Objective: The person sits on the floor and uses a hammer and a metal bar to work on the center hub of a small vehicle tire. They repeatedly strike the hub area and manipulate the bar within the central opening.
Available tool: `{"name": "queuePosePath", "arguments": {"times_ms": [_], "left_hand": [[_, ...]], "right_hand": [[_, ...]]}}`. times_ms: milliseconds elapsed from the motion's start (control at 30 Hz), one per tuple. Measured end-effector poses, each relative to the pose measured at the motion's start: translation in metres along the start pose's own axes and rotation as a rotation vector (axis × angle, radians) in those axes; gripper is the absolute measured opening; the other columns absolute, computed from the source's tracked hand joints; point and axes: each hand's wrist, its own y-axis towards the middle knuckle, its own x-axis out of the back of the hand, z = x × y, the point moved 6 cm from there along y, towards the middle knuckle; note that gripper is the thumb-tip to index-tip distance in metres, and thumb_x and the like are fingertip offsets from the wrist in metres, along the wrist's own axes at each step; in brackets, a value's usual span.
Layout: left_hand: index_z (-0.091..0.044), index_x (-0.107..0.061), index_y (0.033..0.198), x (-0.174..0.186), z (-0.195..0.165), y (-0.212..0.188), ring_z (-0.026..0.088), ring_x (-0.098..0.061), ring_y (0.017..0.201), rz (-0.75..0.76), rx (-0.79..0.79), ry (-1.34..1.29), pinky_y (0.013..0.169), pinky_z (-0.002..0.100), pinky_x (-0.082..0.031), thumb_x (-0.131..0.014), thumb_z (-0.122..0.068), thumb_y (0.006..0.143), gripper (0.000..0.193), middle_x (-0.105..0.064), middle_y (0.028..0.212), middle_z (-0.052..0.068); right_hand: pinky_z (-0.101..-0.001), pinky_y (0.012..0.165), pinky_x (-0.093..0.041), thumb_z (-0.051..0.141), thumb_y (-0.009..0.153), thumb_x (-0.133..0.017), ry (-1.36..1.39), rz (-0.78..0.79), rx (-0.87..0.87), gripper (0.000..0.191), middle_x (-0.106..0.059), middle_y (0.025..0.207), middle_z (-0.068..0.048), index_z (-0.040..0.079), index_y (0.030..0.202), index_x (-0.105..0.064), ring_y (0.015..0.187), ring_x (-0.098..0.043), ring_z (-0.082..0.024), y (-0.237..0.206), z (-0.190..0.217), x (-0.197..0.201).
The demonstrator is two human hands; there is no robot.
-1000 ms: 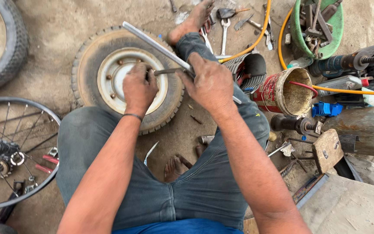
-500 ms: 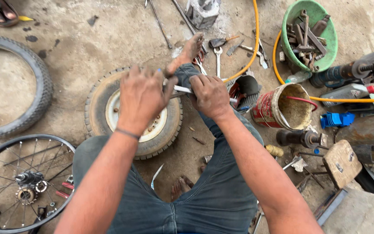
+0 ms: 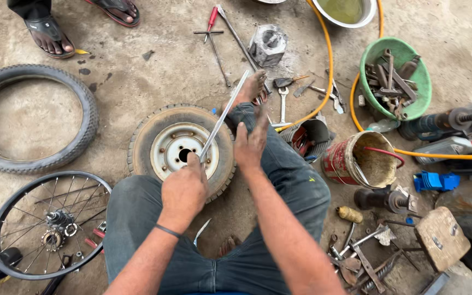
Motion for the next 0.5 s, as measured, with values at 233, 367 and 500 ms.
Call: {"name": "queuePosePath", "arguments": {"times_ms": [233, 367, 500], "left_hand": [[-0.002, -0.064, 0.098, 0.039, -0.047, 0.005, 0.041, -0.071, 0.083, 0.235, -0.086, -0.011, 0.073, 0.053, -0.056, -0.071, -0.04, 0.085, 0.041, -0.071, 0.092, 0.024], [-0.004, -0.069, 0.107, 0.087, -0.067, 0.018, 0.04, -0.066, 0.102, -0.09, -0.302, -0.136, 0.087, 0.051, -0.052, -0.071, -0.034, 0.087, 0.037, -0.071, 0.105, 0.02], [-0.008, -0.072, 0.112, 0.097, -0.054, 0.068, 0.042, -0.062, 0.112, -0.377, -0.36, -0.002, 0.097, 0.051, -0.043, -0.069, -0.045, 0.085, 0.046, -0.072, 0.115, 0.02]], "right_hand": [[-0.0399, 0.117, -0.041, 0.009, 0.076, -0.064, 0.039, 0.584, 0.036, 0.08, -0.056, 0.148, -0.019, 0.004, 0.153, -0.044, 0.137, -0.055, -0.035, 0.016, 0.022, -0.026], [-0.044, 0.109, -0.049, 0.022, 0.088, -0.067, -0.394, 0.949, 0.222, 0.05, -0.069, 0.133, -0.014, 0.014, 0.137, -0.067, 0.125, -0.063, -0.033, 0.028, 0.011, -0.029], [-0.0553, 0.115, -0.034, 0.021, 0.095, -0.067, -0.552, 0.363, 0.457, 0.025, -0.07, 0.113, -0.012, 0.007, 0.116, -0.068, 0.113, -0.064, -0.031, -0.009, 0.045, 0.01]]}}
